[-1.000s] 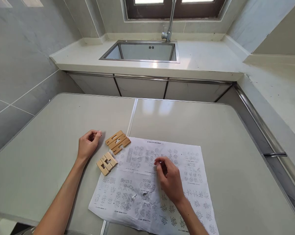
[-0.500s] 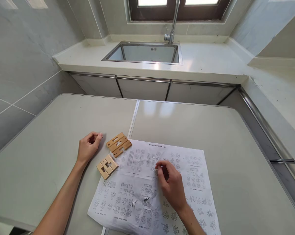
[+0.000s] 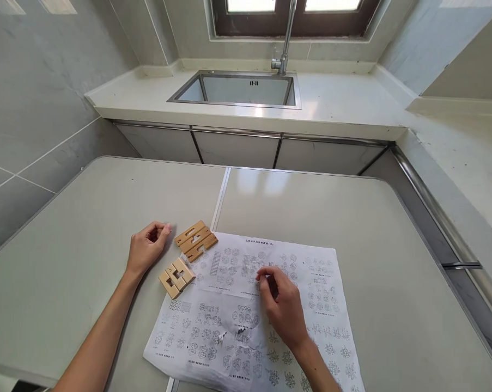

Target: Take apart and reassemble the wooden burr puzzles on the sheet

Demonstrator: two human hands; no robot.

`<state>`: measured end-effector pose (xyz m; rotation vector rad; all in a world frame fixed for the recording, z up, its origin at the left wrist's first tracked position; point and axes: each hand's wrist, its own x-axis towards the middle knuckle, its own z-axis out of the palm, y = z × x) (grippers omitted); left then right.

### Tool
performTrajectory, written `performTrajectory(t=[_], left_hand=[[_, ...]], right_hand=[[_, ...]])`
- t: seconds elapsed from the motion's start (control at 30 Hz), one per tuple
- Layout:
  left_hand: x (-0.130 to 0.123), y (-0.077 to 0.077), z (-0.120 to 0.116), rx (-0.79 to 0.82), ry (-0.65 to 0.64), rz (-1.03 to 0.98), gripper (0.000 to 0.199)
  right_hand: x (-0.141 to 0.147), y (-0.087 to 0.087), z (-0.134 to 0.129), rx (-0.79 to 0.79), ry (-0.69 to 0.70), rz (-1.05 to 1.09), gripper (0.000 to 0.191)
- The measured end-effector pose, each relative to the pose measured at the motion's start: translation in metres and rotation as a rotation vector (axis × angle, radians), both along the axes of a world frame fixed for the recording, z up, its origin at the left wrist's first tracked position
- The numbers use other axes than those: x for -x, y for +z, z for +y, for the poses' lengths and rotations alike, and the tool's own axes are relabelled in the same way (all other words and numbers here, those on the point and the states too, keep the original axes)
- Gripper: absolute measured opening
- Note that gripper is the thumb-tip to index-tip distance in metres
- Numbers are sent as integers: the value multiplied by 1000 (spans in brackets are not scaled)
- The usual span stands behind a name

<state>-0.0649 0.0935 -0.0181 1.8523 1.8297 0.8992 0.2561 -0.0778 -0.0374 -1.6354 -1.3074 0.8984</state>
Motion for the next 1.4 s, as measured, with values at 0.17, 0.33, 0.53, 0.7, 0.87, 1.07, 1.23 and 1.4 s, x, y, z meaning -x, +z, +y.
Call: performTrajectory(t=[0.17, 0.33, 0.53, 0.7, 0.87, 1.07, 1.23, 1.4], left_hand=[[-2, 2, -1, -5, 4, 8, 32], [-2, 2, -1, -11, 9, 11, 32], [0, -1, -4, -16, 7, 11, 32], [-4, 3, -9, 17, -51, 36, 32], [-16, 20, -23, 71, -213, 90, 33], [-31, 28, -37, 74, -386, 320, 62], [-39, 28, -38, 97, -363, 385, 61], [-42, 30, -33, 104, -377, 393, 60]], right_hand=[[0, -1, 0, 8, 12, 11, 25], [-1, -4, -1, 5, 10, 9, 26], [-2, -4, 0, -2, 11, 6, 26], [-2, 8, -7, -5, -11, 71, 25], [-8, 16, -33, 32, -12, 113, 26], [-21, 18, -64, 87, -99, 101, 29], [-29, 19, -74, 85, -204, 89, 33], [-45, 8, -85, 96, -177, 80, 33]])
